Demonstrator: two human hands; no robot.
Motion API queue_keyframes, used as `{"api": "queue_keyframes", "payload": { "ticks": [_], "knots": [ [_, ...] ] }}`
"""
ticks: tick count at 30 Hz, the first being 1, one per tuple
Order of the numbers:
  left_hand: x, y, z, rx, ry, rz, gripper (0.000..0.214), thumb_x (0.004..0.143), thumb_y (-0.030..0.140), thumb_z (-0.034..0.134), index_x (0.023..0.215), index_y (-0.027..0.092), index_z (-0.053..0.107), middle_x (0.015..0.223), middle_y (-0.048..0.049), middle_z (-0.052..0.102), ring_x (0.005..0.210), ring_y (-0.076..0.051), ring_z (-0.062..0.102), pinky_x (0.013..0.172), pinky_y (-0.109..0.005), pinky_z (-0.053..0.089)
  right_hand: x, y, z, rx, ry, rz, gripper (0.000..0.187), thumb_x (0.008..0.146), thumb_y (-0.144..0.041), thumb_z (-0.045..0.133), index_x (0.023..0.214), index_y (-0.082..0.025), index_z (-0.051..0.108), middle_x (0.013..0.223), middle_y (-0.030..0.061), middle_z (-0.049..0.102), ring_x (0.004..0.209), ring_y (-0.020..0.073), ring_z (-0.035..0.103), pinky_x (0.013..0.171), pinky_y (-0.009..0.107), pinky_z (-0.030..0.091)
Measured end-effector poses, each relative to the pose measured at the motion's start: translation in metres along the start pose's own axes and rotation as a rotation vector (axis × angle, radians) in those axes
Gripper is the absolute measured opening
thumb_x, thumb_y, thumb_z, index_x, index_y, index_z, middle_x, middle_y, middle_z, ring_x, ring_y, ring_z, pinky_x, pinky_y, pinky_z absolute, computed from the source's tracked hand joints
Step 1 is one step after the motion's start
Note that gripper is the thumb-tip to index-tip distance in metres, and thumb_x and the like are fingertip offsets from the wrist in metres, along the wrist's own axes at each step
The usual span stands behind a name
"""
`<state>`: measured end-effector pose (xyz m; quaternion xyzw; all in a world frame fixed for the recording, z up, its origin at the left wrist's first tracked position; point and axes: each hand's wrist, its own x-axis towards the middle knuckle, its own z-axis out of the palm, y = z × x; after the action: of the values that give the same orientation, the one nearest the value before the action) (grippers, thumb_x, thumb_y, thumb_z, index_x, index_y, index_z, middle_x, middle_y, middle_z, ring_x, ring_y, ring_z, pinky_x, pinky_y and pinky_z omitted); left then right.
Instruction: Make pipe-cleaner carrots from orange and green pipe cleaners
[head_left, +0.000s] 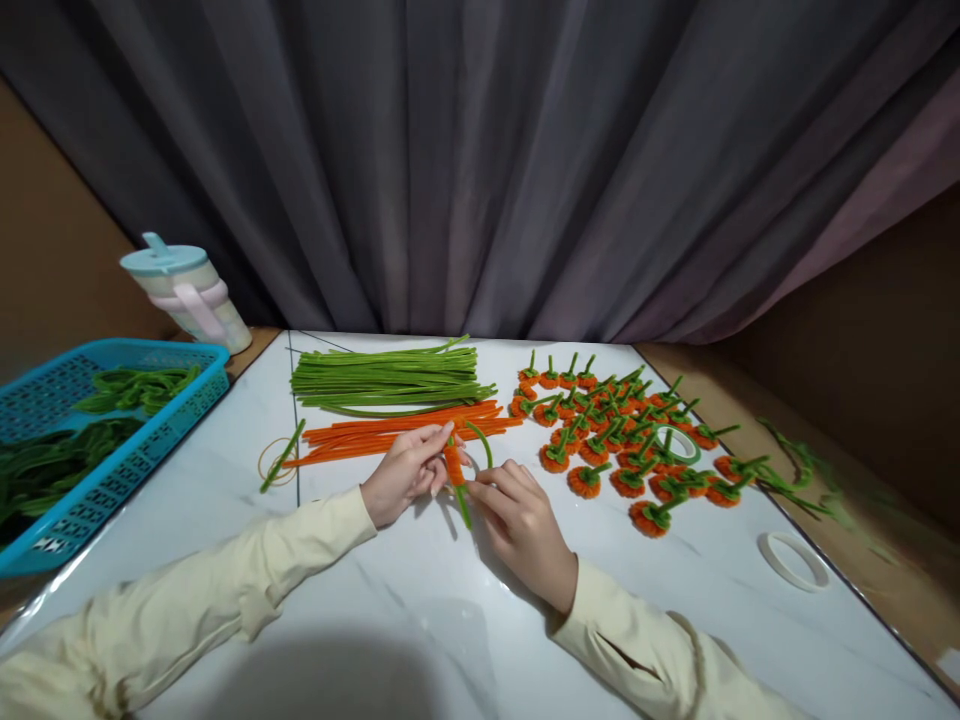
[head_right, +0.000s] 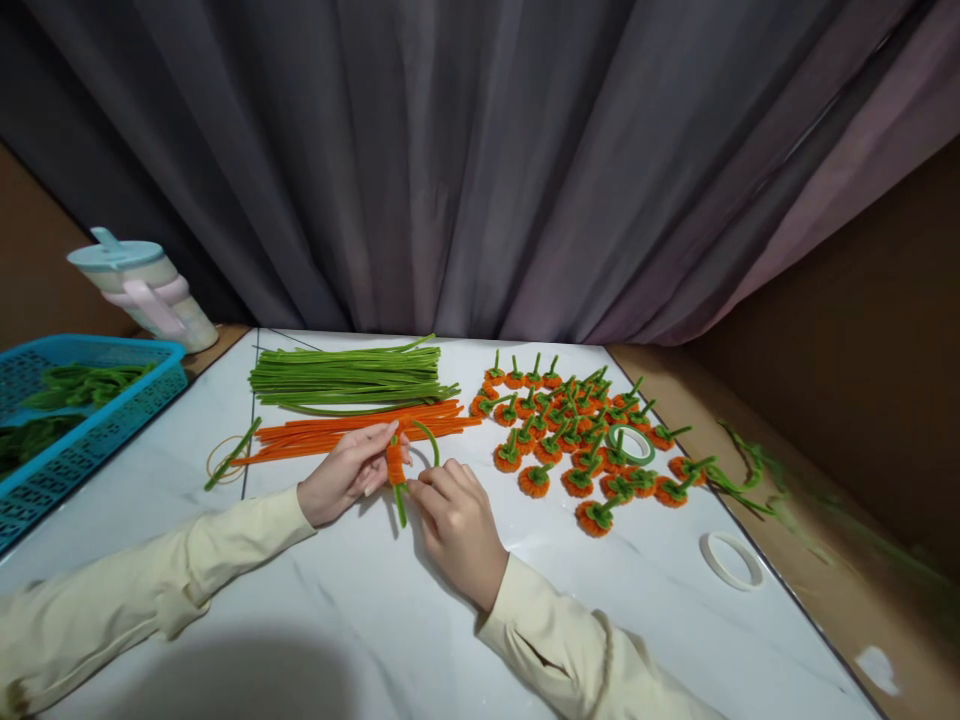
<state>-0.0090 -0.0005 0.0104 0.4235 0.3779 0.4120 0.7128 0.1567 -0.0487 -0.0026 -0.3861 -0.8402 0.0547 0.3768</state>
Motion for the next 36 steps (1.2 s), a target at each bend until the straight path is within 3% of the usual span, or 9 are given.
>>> {"api": "queue_keyframes", "payload": {
  "ticks": [2,4,7,10,18,25,31,36],
  "knots": [
    [0.0,0.0,0.001,0.015,0.013,-0.011,0.034,0.079,0.045,0.059,0.079,0.01,0.054,0.078,-0.0067,0.065,0.03,0.0,0.042,0.023,-0.011,0.015,0.0,-0.001,0.0,-0.026,-0.008,-0.017,0.022,0.089,-0.011,0.041,0.09,-0.016,0.062,0.08,0.0066,0.06,0.071,0.0189,0.045,0.061,0.033,0.033],
    [0.0,-0.001,0.002,-0.023,0.026,-0.02,0.032,0.08,0.042,0.06,0.079,0.011,0.053,0.082,-0.0085,0.066,0.037,-0.003,0.052,0.025,-0.01,0.025,0.0,-0.001,-0.001,-0.061,-0.017,-0.027,0.021,0.09,-0.011,0.041,0.09,-0.015,0.062,0.079,0.0067,0.06,0.071,0.0192,0.044,0.06,0.034,0.031],
    [0.0,-0.002,0.003,-0.122,0.03,-0.023,0.026,0.082,0.037,0.058,0.081,0.011,0.052,0.083,-0.0089,0.067,0.05,-0.007,0.061,0.036,-0.01,0.042,0.0,-0.001,-0.001,-0.075,-0.024,-0.02,0.02,0.09,-0.011,0.041,0.088,-0.014,0.061,0.078,0.0068,0.059,0.07,0.019,0.044,0.061,0.034,0.03],
    [-0.002,-0.003,0.005,-0.171,0.019,-0.022,0.024,0.084,0.035,0.057,0.081,0.012,0.052,0.081,-0.0078,0.067,0.051,-0.007,0.062,0.044,-0.012,0.048,0.0,-0.001,0.001,-0.06,-0.033,-0.006,0.021,0.089,-0.01,0.041,0.084,-0.014,0.061,0.078,0.0067,0.058,0.07,0.0188,0.044,0.061,0.033,0.03],
    [-0.005,-0.005,0.011,-0.134,-0.001,0.022,0.032,0.078,0.042,0.063,0.077,0.012,0.052,0.072,-0.004,0.065,0.047,-0.006,0.057,0.045,-0.013,0.047,0.0,-0.002,0.003,-0.046,-0.05,0.009,0.022,0.088,-0.008,0.04,0.079,-0.014,0.059,0.076,0.0061,0.056,0.07,0.018,0.043,0.063,0.032,0.029],
    [-0.008,-0.007,0.012,-0.07,-0.026,0.042,0.036,0.075,0.046,0.063,0.077,0.012,0.052,0.073,-0.0038,0.064,0.044,-0.006,0.056,0.045,-0.016,0.046,0.0,-0.002,0.006,-0.003,0.037,0.027,0.023,0.09,-0.011,0.041,0.076,-0.014,0.059,0.074,0.0048,0.056,0.069,0.0168,0.043,0.063,0.032,0.028],
    [-0.005,-0.009,0.008,-0.152,0.013,0.078,0.033,0.075,0.042,0.064,0.078,0.011,0.053,0.072,-0.0039,0.063,0.044,-0.006,0.054,0.044,-0.016,0.045,0.004,0.0,0.0,-0.003,0.121,0.062,0.011,0.09,-0.016,0.049,0.091,-0.016,0.06,0.086,0.0051,0.062,0.082,0.0211,0.044,0.069,0.034,0.03],
    [-0.004,-0.009,0.006,-0.166,0.023,0.076,0.032,0.074,0.041,0.066,0.078,0.012,0.053,0.071,-0.0035,0.063,0.044,-0.007,0.054,0.044,-0.017,0.046,0.002,0.003,-0.005,-0.05,0.116,-0.006,0.015,0.092,-0.014,0.045,0.092,-0.017,0.059,0.088,0.0043,0.064,0.084,0.022,0.043,0.071,0.035,0.029]
  ]
}}
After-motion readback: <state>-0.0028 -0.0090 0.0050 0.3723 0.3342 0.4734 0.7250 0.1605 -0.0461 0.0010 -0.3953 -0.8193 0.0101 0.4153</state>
